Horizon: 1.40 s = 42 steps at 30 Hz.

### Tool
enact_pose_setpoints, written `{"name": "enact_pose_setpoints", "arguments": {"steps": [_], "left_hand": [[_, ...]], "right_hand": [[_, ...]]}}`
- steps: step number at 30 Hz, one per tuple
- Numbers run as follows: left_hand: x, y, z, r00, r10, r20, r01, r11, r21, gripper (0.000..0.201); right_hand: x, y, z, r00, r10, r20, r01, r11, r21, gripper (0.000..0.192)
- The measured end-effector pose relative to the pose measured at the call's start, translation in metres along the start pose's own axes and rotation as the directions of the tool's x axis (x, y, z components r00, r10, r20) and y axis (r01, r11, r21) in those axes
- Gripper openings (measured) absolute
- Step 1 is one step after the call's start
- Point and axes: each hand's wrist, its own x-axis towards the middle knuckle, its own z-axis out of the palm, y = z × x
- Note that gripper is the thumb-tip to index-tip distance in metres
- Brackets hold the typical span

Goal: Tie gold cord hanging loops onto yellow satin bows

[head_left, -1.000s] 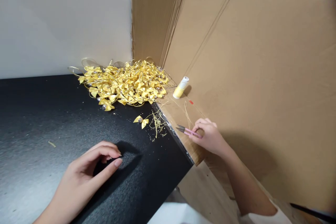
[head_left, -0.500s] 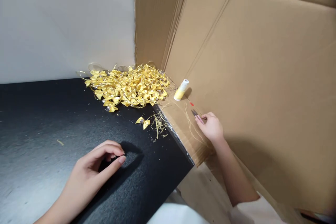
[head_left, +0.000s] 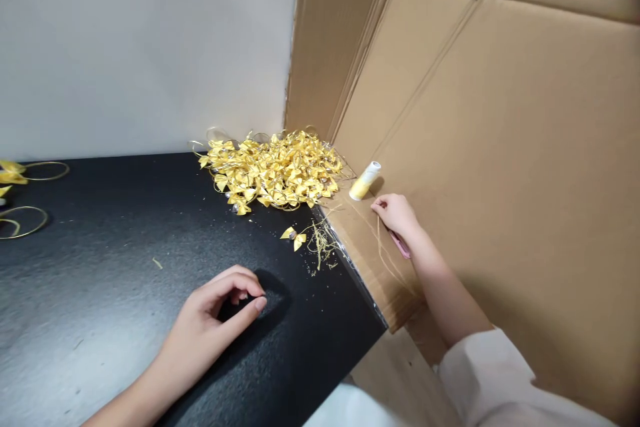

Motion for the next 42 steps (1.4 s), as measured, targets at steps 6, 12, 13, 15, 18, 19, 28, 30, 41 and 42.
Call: {"name": "enact_pose_setpoints", "arguments": {"steps": [6,12,13,15,18,19,28,30,41,42], "left_hand": [[0.000,0.000,0.000,1.000,-0.004,0.017,0.004,1.000,0.005,0.010],[0.005,0.022,-0.005,0.996,-0.082,0.018,0.081,0.996,0.019,0.025],[0.006,0.026,-0.008,0.993,-0.114,0.029,0.114,0.993,0.001,0.025],[0.007,0.030,-0.017,0.984,-0.173,0.042,0.175,0.984,-0.035,0.028],[0.004,0.032,-0.036,0.975,-0.222,0.023,0.222,0.975,-0.008,0.038],[0.002,0.031,-0.044,0.973,-0.231,0.025,0.231,0.973,0.018,0.038],[-0.013,0.019,-0.078,0.966,-0.256,0.028,0.257,0.966,-0.031,0.026],[-0.014,0.015,-0.084,0.965,-0.263,-0.018,0.261,0.961,-0.088,0.024],[-0.018,0.016,-0.096,0.921,-0.359,-0.149,0.279,0.878,-0.390,0.020],[-0.018,0.016,-0.095,0.915,-0.373,-0.154,0.279,0.860,-0.428,0.019]], "right_hand": [[-0.033,-0.025,-0.034,0.994,-0.082,-0.072,0.094,0.978,0.186,0.022],[-0.102,-0.110,-0.002,0.893,-0.450,-0.024,0.331,0.617,0.714,0.017],[-0.109,-0.124,0.009,0.865,-0.501,-0.029,0.337,0.538,0.772,0.018],[-0.117,-0.148,0.029,0.827,-0.561,-0.046,0.332,0.420,0.845,0.022],[-0.120,-0.172,0.044,0.786,-0.617,-0.021,0.297,0.348,0.889,0.026],[-0.120,-0.178,0.046,0.774,-0.634,-0.012,0.291,0.338,0.895,0.026],[-0.114,-0.207,0.056,0.727,-0.682,0.071,0.270,0.381,0.884,0.012],[-0.111,-0.208,0.057,0.705,-0.697,0.131,0.244,0.412,0.878,0.007],[-0.098,-0.201,0.061,0.551,-0.718,0.425,0.123,0.574,0.810,0.013],[-0.097,-0.201,0.062,0.540,-0.722,0.433,0.122,0.576,0.808,0.014]]}}
